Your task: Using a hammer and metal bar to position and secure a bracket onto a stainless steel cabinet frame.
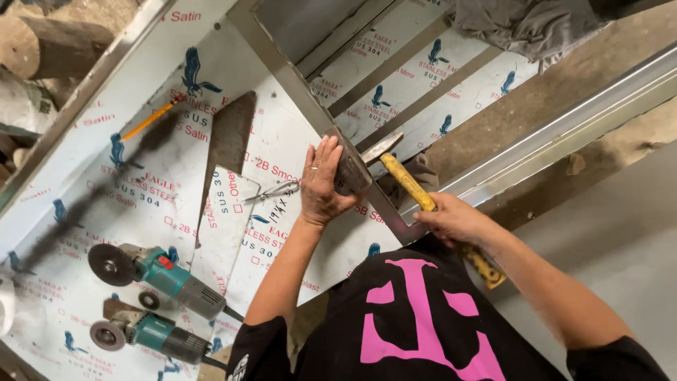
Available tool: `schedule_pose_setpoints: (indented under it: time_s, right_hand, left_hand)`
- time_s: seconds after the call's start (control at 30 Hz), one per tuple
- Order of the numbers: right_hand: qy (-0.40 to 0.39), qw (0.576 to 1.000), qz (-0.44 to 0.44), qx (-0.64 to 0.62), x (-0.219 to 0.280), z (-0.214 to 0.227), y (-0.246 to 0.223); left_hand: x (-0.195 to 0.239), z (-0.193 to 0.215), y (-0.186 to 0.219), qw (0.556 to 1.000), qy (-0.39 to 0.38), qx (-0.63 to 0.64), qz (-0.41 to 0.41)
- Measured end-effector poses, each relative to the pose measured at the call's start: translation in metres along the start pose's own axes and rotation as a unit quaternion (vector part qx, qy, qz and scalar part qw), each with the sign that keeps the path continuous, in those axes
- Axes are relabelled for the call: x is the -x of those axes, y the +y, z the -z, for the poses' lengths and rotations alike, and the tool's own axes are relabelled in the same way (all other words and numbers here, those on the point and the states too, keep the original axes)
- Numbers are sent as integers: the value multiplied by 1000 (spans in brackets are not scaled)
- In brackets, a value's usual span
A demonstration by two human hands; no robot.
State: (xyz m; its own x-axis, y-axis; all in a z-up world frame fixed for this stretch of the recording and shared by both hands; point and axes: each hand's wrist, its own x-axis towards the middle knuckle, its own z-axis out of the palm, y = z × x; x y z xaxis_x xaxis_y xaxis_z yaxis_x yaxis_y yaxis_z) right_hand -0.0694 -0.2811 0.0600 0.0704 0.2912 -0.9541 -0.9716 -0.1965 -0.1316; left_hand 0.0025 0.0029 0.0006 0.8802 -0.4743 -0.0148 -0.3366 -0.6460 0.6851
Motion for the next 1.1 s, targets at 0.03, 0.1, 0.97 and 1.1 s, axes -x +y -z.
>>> schedule_pose_setpoints:
  time_s: [0.03, 0.1, 0.97, 1.1]
  right_hand:
    - [5, 1000, 2, 2, -3, 10, 11]
    - [55, 990, 44, -122, -11, 22, 34]
    - [37, 963, 220, 149, 10, -59, -103]
    - [-46, 935, 242, 255, -22, -84, -121]
  left_hand:
    - [-1, -3, 1, 1000, 5, 2, -3]
    - [7, -2, 6, 1000, 0, 17, 21]
    - [27, 15, 31, 993, 95, -27, 70]
    - [84, 12, 76, 955, 241, -93, 145]
